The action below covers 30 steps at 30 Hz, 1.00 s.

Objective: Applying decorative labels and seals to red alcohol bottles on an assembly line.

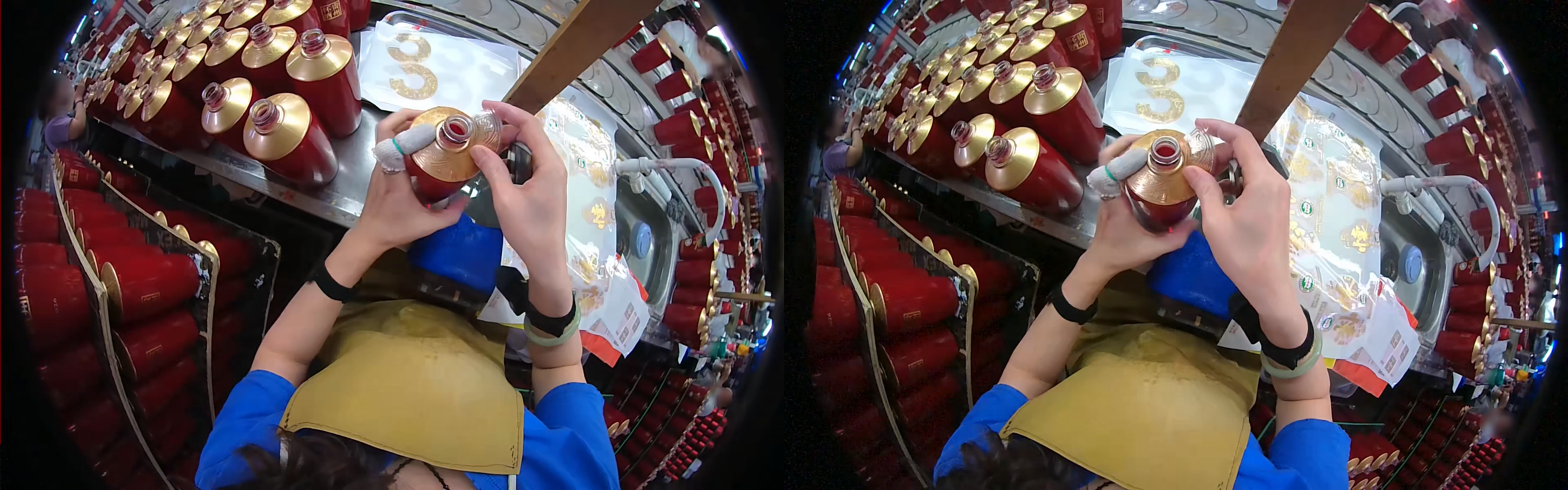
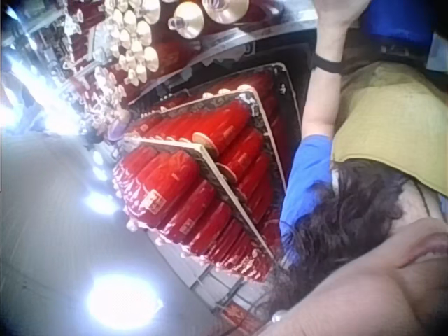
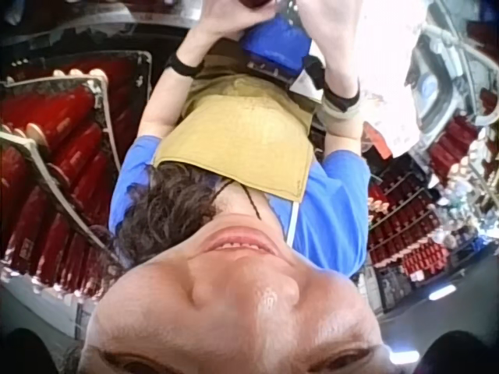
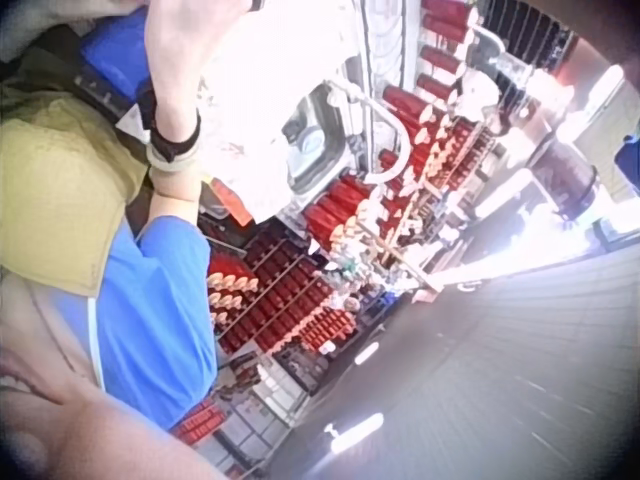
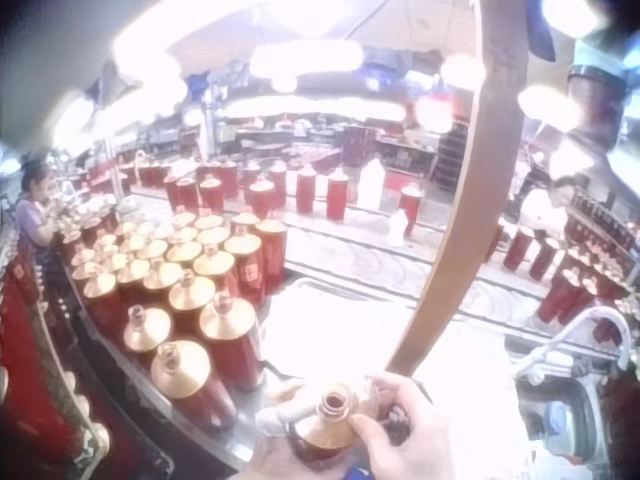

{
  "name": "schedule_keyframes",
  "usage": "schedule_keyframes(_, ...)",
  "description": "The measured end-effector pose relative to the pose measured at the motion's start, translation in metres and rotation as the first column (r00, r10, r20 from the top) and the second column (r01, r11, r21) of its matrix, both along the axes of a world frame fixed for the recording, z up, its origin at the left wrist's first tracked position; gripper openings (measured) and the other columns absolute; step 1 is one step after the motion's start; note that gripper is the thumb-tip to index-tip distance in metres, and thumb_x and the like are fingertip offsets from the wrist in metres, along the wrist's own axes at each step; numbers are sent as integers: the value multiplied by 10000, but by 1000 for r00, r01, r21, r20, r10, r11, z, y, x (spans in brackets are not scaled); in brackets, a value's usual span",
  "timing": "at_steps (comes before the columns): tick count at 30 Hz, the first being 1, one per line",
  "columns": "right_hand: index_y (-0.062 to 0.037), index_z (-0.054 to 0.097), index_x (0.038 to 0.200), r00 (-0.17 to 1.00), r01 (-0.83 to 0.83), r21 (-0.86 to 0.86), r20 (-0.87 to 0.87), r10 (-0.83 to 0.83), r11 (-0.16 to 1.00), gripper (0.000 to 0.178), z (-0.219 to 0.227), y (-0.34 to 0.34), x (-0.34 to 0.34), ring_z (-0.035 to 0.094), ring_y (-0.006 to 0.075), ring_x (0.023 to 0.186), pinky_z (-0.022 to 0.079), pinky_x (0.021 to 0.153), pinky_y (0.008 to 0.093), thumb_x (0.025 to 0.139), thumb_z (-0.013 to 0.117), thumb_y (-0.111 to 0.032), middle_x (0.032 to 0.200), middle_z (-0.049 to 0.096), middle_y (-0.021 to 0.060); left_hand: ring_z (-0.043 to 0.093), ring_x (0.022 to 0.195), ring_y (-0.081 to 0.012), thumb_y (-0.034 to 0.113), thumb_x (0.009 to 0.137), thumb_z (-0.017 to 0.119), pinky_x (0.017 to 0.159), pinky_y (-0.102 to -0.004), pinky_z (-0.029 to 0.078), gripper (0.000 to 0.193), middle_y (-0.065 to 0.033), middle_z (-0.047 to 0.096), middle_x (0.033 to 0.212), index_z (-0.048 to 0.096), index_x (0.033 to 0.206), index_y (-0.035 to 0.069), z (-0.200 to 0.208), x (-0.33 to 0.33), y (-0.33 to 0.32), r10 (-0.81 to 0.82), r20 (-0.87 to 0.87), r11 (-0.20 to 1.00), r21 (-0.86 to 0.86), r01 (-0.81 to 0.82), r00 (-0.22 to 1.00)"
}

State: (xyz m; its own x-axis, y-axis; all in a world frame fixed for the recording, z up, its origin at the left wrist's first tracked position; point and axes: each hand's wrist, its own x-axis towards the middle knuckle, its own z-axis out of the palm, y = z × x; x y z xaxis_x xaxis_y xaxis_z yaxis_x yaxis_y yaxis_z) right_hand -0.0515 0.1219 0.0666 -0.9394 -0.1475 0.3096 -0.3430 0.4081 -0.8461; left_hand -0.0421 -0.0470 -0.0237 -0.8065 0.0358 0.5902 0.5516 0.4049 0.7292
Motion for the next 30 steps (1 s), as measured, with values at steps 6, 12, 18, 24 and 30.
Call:
schedule_keyframes(6,-60,663,1282,999,31,-22,37,-30,999,407,-4,1,-4,602,116,748,515,669,271,887,738,-2,905,649,49,504,1260,-323,203,700,944,1059,-442,464,896,-159,383,1361,431,1406,-1,-4,7,21,239,-77,969,-45,-242,968)
schedule_keyframes(12,-63,668,1274,993,50,-10,104,-48,999,406,4,2,0,622,90,705,517,633,259,881,741,2,948,682,58,543,1271,-399,72,722,870,1035,-442,504,764,-205,362,1474,525,1403,121,-12,-8,13,35,-178,999,9,-34,983)
schedule_keyframes(18,-59,669,1269,995,99,-40,-3,-100,994,391,-3,0,-1,609,84,658,503,622,256,889,726,10,840,670,41,513,1259,-400,127,746,905,1088,-460,421,951,-220,411,1447,333,1493,-15,-15,2,55,350,-26,936,63,-347,937)
schedule_keyframes(24,-64,643,1300,993,118,-60,0,-118,991,423,-1,-3,-1,556,93,630,474,606,284,892,699,29,801,643,48,492,1299,-404,4,765,836,1119,-478,400,977,-248,429,1409,239,1537,-59,-23,1,66,279,69,907,310,-287,958)
schedule_keyframes(30,-43,610,1324,996,94,-62,15,-93,994,470,-8,4,6,569,91,666,476,617,276,873,717,32,792,624,39,511,1294,-362,167,635,946,1066,-442,472,911,-193,422,1407,446,1384,34,-10,0,18,14,7,993,121,-14,1000)
